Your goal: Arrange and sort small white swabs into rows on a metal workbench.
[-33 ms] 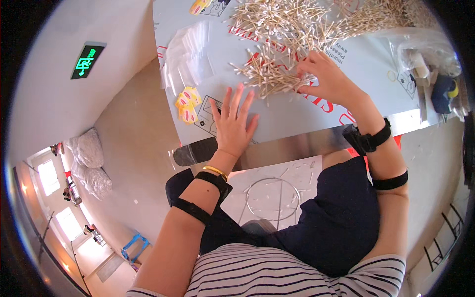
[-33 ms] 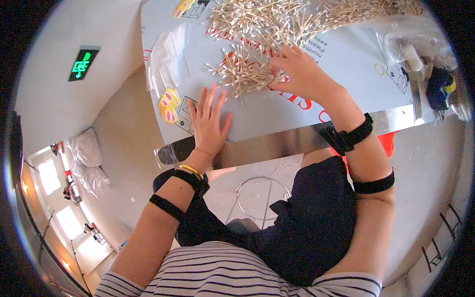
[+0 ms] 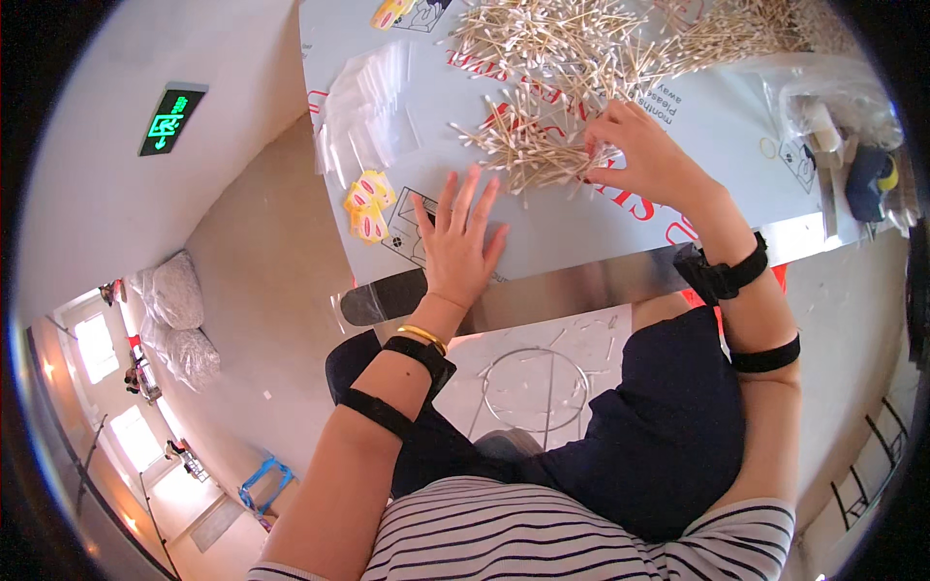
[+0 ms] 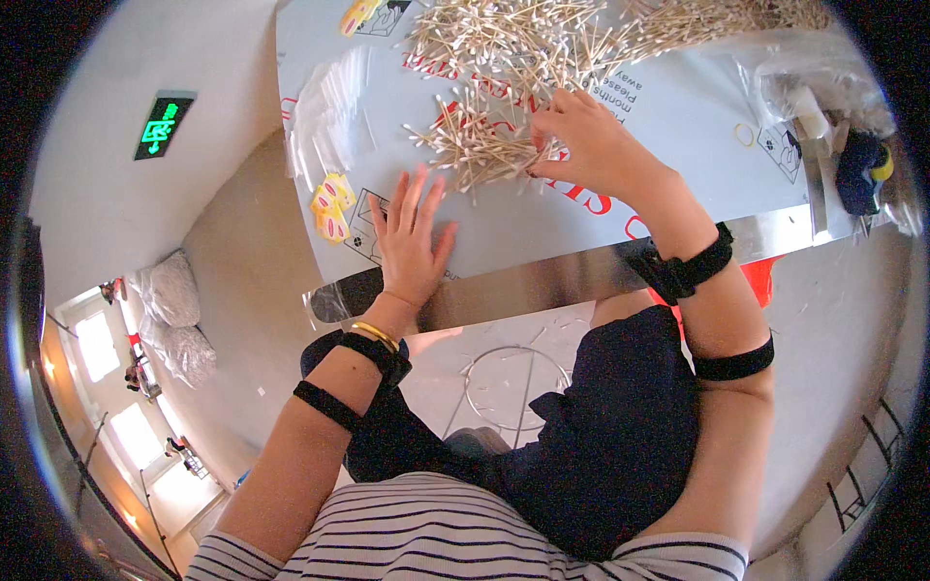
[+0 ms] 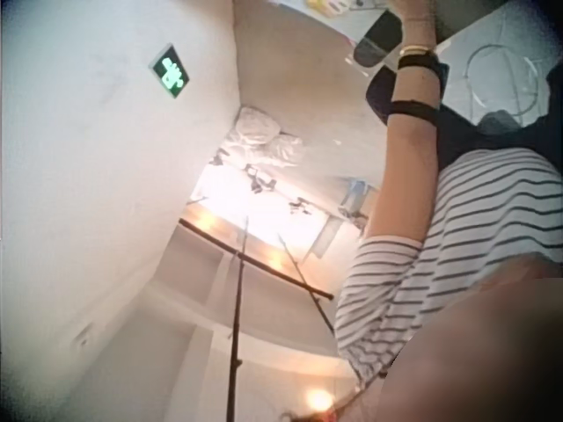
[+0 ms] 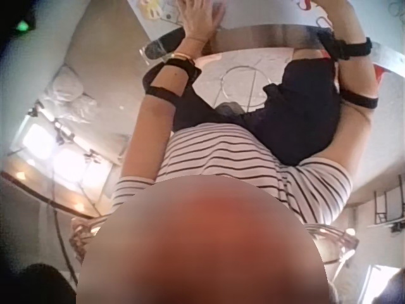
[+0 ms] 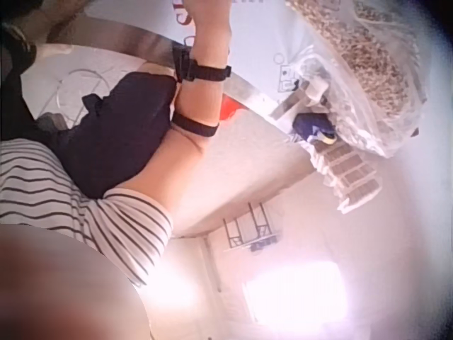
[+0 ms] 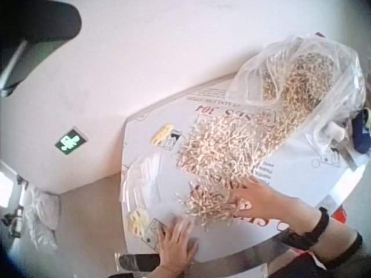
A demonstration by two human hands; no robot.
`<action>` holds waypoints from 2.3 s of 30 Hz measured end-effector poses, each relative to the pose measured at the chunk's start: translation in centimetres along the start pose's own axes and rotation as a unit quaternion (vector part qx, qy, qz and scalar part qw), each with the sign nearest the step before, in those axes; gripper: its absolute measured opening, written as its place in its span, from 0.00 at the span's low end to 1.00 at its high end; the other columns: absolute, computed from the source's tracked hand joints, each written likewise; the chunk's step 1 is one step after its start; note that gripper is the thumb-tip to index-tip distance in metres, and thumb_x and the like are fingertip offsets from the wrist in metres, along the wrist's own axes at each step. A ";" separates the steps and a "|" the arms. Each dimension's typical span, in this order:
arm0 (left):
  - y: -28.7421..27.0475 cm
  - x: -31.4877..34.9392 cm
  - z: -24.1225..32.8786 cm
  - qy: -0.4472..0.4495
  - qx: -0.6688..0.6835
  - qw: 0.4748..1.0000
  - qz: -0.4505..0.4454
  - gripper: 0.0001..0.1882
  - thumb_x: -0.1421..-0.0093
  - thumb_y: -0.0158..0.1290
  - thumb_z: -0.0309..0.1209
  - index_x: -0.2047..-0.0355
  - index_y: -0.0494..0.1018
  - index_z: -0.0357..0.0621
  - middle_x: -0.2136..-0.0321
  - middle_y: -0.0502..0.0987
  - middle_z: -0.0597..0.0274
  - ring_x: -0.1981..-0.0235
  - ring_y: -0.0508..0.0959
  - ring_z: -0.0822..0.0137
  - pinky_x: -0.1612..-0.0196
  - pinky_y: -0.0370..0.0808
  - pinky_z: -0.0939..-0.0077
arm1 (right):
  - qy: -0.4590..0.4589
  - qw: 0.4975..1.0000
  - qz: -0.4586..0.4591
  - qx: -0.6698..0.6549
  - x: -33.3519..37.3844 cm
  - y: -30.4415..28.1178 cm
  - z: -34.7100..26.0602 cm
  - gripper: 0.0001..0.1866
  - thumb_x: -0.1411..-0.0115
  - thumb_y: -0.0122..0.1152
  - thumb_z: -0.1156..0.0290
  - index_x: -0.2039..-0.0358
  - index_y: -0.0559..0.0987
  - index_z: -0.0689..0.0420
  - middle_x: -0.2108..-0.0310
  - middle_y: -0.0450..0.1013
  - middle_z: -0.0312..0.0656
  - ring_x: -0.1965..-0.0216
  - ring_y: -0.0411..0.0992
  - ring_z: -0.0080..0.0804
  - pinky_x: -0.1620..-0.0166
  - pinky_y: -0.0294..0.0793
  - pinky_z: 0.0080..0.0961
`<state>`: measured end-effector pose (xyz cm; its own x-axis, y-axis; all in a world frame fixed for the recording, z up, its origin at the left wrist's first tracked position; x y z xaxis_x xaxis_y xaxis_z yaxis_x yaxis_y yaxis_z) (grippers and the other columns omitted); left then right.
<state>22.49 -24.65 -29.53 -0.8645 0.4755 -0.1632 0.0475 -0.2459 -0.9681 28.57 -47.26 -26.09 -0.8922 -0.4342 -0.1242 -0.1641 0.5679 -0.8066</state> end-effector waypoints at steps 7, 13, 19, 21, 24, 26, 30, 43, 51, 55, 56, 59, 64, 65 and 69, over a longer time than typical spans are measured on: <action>0.3 -0.2 0.0 -0.013 0.000 0.999 -0.031 0.32 0.37 0.54 0.42 0.33 0.63 0.55 0.31 0.60 0.66 0.28 0.57 0.56 0.29 0.36 0.35 | 0.076 0.996 0.023 -0.039 -0.3 -0.5 2.0 0.07 0.43 0.65 0.71 0.66 0.77 0.57 0.67 0.71 0.43 0.60 0.72 0.42 0.55 0.73 0.37; 0.0 -0.3 -0.2 -0.025 0.018 0.999 -0.023 0.31 0.38 0.55 0.41 0.35 0.64 0.51 0.33 0.62 0.64 0.29 0.57 0.56 0.28 0.37 0.37 | 0.132 0.986 0.103 0.017 -0.2 -1.4 3.5 0.06 0.41 0.63 0.70 0.68 0.76 0.57 0.69 0.73 0.43 0.64 0.73 0.43 0.60 0.73 0.39; -0.1 -0.1 -0.7 -0.033 0.033 0.999 -0.001 0.32 0.40 0.57 0.41 0.38 0.64 0.47 0.34 0.62 0.60 0.31 0.60 0.54 0.28 0.40 0.37 | 0.204 0.969 0.122 0.064 0.7 -2.3 5.2 0.10 0.38 0.61 0.64 0.70 0.75 0.58 0.70 0.74 0.44 0.63 0.74 0.48 0.60 0.74 0.42; -0.3 -0.2 -0.5 -0.024 0.038 0.999 0.020 0.32 0.40 0.57 0.44 0.38 0.65 0.47 0.36 0.62 0.62 0.33 0.62 0.57 0.29 0.41 0.34 | 0.219 0.964 0.130 0.079 1.5 -2.1 6.6 0.11 0.38 0.60 0.63 0.70 0.75 0.58 0.69 0.74 0.45 0.63 0.73 0.49 0.61 0.73 0.43; -0.1 -0.2 -0.5 -0.027 0.036 0.999 0.018 0.32 0.40 0.57 0.44 0.38 0.65 0.47 0.36 0.63 0.62 0.33 0.62 0.56 0.29 0.41 0.34 | 0.178 0.958 0.207 0.088 2.3 -2.3 7.5 0.12 0.36 0.59 0.63 0.71 0.74 0.58 0.70 0.72 0.45 0.63 0.72 0.49 0.62 0.72 0.44; -0.3 -0.1 -0.6 -0.026 0.035 0.999 0.020 0.32 0.40 0.57 0.44 0.38 0.64 0.47 0.36 0.63 0.62 0.33 0.62 0.56 0.29 0.41 0.35 | 0.127 0.955 0.252 0.091 2.3 -2.5 6.7 0.12 0.35 0.57 0.63 0.71 0.73 0.58 0.70 0.71 0.45 0.64 0.72 0.49 0.63 0.72 0.44; -0.5 -0.2 -0.4 -0.029 0.050 0.998 0.015 0.33 0.40 0.57 0.43 0.37 0.63 0.47 0.36 0.64 0.60 0.32 0.62 0.55 0.28 0.40 0.37 | 0.116 0.951 0.263 0.111 2.3 -2.5 7.1 0.12 0.35 0.57 0.64 0.71 0.72 0.57 0.70 0.71 0.45 0.64 0.72 0.48 0.63 0.72 0.43; -1.1 -9.1 -0.2 -0.156 0.118 0.980 -0.031 0.14 0.45 0.65 0.41 0.64 0.74 0.52 0.63 0.74 0.66 0.55 0.73 0.59 0.49 0.62 0.57 | 0.144 0.947 0.254 0.135 2.4 -2.4 7.1 0.10 0.35 0.56 0.64 0.70 0.73 0.56 0.69 0.71 0.43 0.62 0.73 0.46 0.61 0.74 0.43; -2.4 -9.9 -0.4 -0.032 0.118 0.989 0.078 0.37 0.50 0.68 0.51 0.45 0.67 0.47 0.46 0.66 0.52 0.43 0.66 0.49 0.41 0.60 0.46 | 0.138 0.946 0.266 0.120 2.2 -2.6 6.8 0.10 0.36 0.57 0.64 0.70 0.75 0.56 0.69 0.72 0.42 0.61 0.73 0.44 0.59 0.75 0.42; -1.9 -9.7 1.9 0.076 0.064 0.994 0.044 0.47 0.52 0.70 0.50 0.38 0.62 0.45 0.41 0.65 0.49 0.39 0.65 0.48 0.38 0.60 0.44 | 0.142 0.947 0.259 0.128 2.5 -2.5 7.2 0.10 0.36 0.57 0.64 0.70 0.75 0.57 0.68 0.72 0.42 0.61 0.73 0.44 0.58 0.75 0.42; -1.4 -9.7 1.7 0.070 0.056 0.996 0.021 0.49 0.53 0.71 0.48 0.36 0.60 0.45 0.40 0.65 0.48 0.39 0.65 0.47 0.37 0.60 0.45 | 0.144 0.946 0.261 0.131 2.5 -2.5 7.2 0.10 0.36 0.57 0.64 0.70 0.75 0.57 0.69 0.72 0.42 0.61 0.73 0.45 0.58 0.75 0.42; -1.0 -10.2 1.2 0.052 0.072 0.996 -0.014 0.47 0.53 0.71 0.43 0.36 0.61 0.45 0.40 0.67 0.48 0.40 0.67 0.47 0.38 0.62 0.48 | 0.145 0.947 0.256 0.126 2.4 -2.3 7.2 0.10 0.36 0.57 0.64 0.70 0.75 0.57 0.68 0.72 0.42 0.61 0.73 0.45 0.58 0.75 0.42; -0.6 -11.7 0.1 0.006 0.132 0.988 -0.075 0.30 0.49 0.68 0.33 0.46 0.71 0.45 0.47 0.74 0.53 0.50 0.76 0.51 0.47 0.73 0.60 | 0.147 0.945 0.261 0.131 2.5 -2.5 7.2 0.10 0.36 0.56 0.64 0.70 0.75 0.57 0.69 0.72 0.43 0.61 0.73 0.45 0.58 0.75 0.42; -0.6 -12.0 0.0 -0.001 0.153 0.985 -0.081 0.23 0.47 0.66 0.30 0.51 0.73 0.45 0.51 0.76 0.55 0.54 0.78 0.52 0.52 0.75 0.62 | 0.142 0.945 0.264 0.130 2.5 -2.5 7.1 0.10 0.36 0.56 0.64 0.70 0.75 0.57 0.69 0.72 0.43 0.61 0.73 0.45 0.58 0.75 0.42; -2.2 -12.6 0.1 0.021 0.207 0.977 -0.041 0.12 0.44 0.62 0.26 0.58 0.78 0.45 0.62 0.80 0.57 0.64 0.81 0.53 0.61 0.77 0.63 | 0.141 0.943 0.270 0.131 2.4 -2.5 6.9 0.10 0.36 0.56 0.64 0.70 0.75 0.57 0.69 0.72 0.43 0.62 0.73 0.45 0.58 0.75 0.42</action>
<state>33.26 -30.19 -25.31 -0.8356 0.5395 -0.1036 -0.2357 -0.5224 -0.8195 29.78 -54.52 -28.35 -0.8987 0.0927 -0.4286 0.4226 0.4442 -0.7900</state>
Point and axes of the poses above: each hand's wrist, its own x-axis away from the middle knuckle, its own y-axis out of the palm, z = x × y, the point moved 9 cm from there along -x, towards the middle knuckle
